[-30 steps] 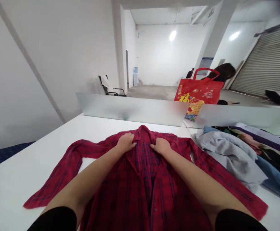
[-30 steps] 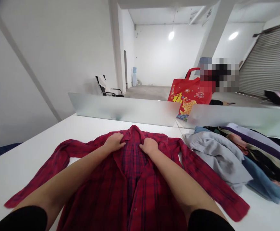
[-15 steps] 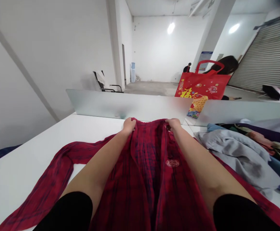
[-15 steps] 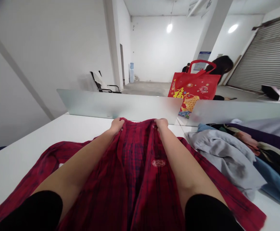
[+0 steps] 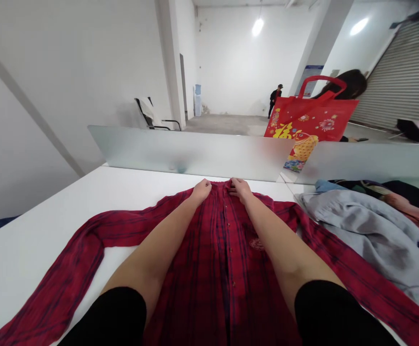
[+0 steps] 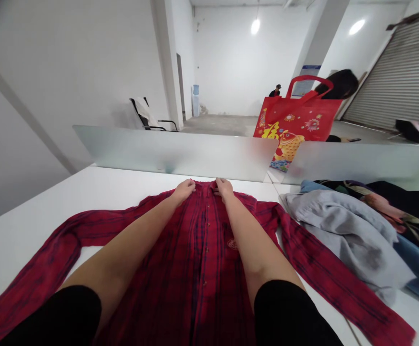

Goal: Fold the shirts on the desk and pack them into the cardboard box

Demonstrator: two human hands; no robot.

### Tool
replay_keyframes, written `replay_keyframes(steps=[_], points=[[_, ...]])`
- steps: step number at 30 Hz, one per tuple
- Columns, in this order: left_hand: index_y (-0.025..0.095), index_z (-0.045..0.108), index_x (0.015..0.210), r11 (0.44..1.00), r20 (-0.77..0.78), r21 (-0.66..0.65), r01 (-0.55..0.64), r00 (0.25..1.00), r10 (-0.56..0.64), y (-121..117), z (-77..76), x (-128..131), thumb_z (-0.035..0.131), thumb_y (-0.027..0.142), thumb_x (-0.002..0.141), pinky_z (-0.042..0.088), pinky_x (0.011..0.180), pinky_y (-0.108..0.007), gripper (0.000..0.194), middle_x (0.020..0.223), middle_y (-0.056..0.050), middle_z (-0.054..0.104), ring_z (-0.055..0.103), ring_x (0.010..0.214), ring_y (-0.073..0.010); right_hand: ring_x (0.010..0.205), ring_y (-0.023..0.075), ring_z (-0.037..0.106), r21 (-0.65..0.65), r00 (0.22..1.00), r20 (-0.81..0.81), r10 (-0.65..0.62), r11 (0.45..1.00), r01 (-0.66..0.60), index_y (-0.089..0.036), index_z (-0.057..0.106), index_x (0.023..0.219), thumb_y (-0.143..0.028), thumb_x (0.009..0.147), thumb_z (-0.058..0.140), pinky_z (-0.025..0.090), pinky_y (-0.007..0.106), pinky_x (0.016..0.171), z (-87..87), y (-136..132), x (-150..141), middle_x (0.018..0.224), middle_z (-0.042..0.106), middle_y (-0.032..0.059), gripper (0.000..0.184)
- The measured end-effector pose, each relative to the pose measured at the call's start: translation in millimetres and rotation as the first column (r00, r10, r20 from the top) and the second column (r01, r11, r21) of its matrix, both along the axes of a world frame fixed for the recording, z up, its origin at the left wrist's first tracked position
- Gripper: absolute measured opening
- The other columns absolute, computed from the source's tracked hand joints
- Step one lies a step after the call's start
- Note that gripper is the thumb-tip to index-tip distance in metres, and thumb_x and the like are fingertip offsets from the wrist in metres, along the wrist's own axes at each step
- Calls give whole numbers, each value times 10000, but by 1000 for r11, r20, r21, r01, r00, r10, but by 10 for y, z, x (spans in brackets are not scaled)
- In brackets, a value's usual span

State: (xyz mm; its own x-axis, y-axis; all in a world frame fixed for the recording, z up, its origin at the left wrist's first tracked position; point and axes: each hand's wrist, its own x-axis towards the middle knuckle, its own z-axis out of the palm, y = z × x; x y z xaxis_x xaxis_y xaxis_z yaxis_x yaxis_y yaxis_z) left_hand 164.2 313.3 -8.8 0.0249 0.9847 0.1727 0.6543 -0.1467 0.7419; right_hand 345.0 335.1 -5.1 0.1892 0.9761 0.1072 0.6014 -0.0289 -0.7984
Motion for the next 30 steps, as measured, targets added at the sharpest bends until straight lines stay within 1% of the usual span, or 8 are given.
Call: replay_keyframes(steps=[7, 10, 14, 17, 21, 25, 27, 30], points=[[186, 611, 908, 973, -200, 212, 94, 979, -51, -416, -64, -473, 404, 78, 871, 429, 989, -375, 237, 1044, -87, 623, 569, 1045, -220, 999, 204, 620, 213, 984, 173, 41, 974, -78, -197, 683, 977, -181, 864, 452, 453, 360, 961, 18, -268, 224, 984, 697, 64, 258], [179, 633, 955, 921, -357, 258, 291, 915, -189, -556, -169, -732, 404, 119, 896, 446, 994, -379, 244, 1051, -95, 627, 570, 1053, -220, 1061, 212, 606, 239, 955, 261, 139, 950, -203, -199, 706, 981, -134, 811, 504, 427, 355, 1010, -112, -441, 268, 1085, 685, 71, 272], [184, 611, 1212, 818, -559, 255, 515, 769, -310, -475, -274, -761, 428, 271, 954, 385, 1095, -406, 328, 1277, -113, 587, 506, 1223, -229, 1243, 220, 521, 150, 765, 558, 322, 867, -475, -213, 629, 1269, -197, 887, 509, 382, 373, 1079, -246, -454, 173, 1416, 527, 86, 401], [257, 511, 1382, 897, -603, 174, 406, 764, -230, -321, -307, -512, 462, 409, 953, 322, 1116, -540, 457, 1442, -104, 479, 412, 1331, -316, 1312, 280, 454, 37, 616, 731, 292, 885, -463, -227, 525, 1395, -297, 984, 394, 362, 486, 1077, -250, -352, 61, 1490, 449, 108, 437], [320, 488, 1395, 971, -596, 92, 221, 793, -125, -228, -290, -192, 432, 442, 965, 293, 1054, -670, 451, 1495, -91, 429, 356, 1359, -402, 1322, 274, 436, 19, 601, 755, 264, 907, -422, -230, 524, 1383, -302, 994, 379, 379, 466, 1049, -135, -325, 10, 1484, 457, 103, 421], [175, 617, 1140, 951, -494, 275, 140, 870, 15, -345, -216, -91, 419, 285, 966, 416, 1007, -454, 286, 1210, -140, 610, 540, 1163, -273, 1092, 239, 592, 146, 724, 685, 82, 958, -246, -174, 655, 1158, -326, 993, 360, 444, 347, 911, 45, -533, 30, 1188, 656, 134, 370], [154, 618, 1014, 949, -406, 299, 100, 913, 32, -429, -180, -55, 461, 298, 944, 462, 918, -358, 224, 1034, -120, 647, 603, 1003, -223, 951, 230, 637, 84, 769, 635, 73, 983, -162, -165, 687, 1014, -446, 969, 409, 461, 317, 831, 106, -671, -8, 1007, 703, 122, 398], [166, 614, 909, 983, -333, 175, 64, 943, -3, -493, -144, 23, 624, 352, 827, 472, 859, -345, 203, 882, -86, 657, 628, 894, -233, 935, 244, 653, -67, 789, 590, 172, 984, -165, -147, 702, 933, -500, 836, 606, 469, 296, 802, 127, -809, -129, 975, 716, 131, 378]])
